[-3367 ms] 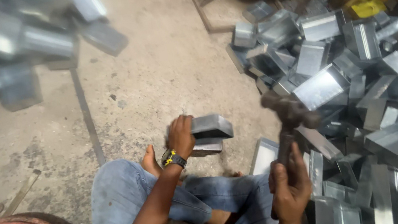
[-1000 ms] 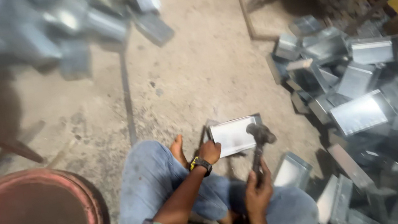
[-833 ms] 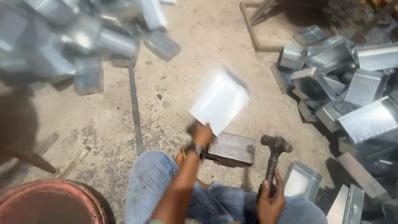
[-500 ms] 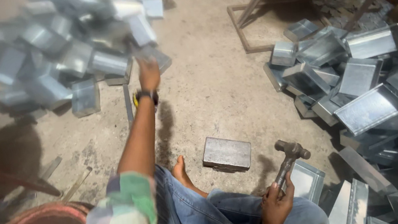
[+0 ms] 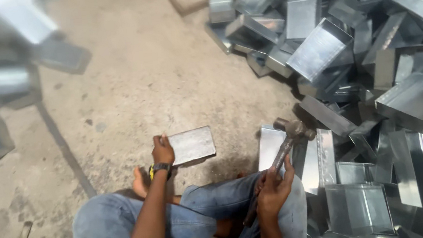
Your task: The person uses a hammer to straighten the edges and corners of small galvanized metal trays while sitting on the floor.
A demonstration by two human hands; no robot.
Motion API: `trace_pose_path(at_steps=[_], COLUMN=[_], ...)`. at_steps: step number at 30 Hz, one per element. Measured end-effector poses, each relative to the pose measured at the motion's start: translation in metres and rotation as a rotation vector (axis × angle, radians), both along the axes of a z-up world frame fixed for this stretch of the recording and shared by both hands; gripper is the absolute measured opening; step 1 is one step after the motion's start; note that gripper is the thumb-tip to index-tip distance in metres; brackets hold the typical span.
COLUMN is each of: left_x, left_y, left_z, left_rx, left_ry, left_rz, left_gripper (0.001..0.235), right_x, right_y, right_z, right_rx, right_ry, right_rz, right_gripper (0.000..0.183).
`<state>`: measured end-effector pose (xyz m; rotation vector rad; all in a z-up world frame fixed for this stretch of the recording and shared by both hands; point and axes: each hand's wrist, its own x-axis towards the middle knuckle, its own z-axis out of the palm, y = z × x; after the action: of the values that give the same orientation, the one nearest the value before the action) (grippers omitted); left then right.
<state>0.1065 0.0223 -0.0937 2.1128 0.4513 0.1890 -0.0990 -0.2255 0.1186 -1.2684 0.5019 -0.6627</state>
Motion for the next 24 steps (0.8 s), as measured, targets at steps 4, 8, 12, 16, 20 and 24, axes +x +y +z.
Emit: trace_pose_path(at_steps=[4,8,12,16,20,24], left_x=[-0.017,-0.010,-0.027,-0.042,-0.026,-0.007], left_y=[-0.022,-0.104,-0.230,-0.276,-0.279,-0.245], left_z=[0.017,0.033,0.038,0.044,0.062,0.085], left_rx=[0.266,0.368,0.772,1.110,1.167,0.946], left_ry=[-0.038,-0.454,-0.322,-0.291,-0.506,-0.550], left_rz=[0.083,-0.366,-1.431,-1.724,-1.713,-1.529], left_gripper=[0.041,0.043,0.021,0.025,0.018,0.020], right_x=[-0.002,0.005,0.003,0.000,-0.002,-0.007], right_y=[-0.009,-0.008,-0.007,0.001,-0.001,-0.002], right_z=[0.006,0.007,0.007,0.002,-0.006,-0.010], right_rx=[0.054,0.101,0.086,0.007,0.001,0.027], right_ry=[0.033,0.140,0.121,0.084,0.028,0.037], right_rz=[-0.069,-0.124,-0.128,-0.063,-0.026,-0.030], right_gripper=[0.056,0.057,0.057,0.057,0.056,0.057])
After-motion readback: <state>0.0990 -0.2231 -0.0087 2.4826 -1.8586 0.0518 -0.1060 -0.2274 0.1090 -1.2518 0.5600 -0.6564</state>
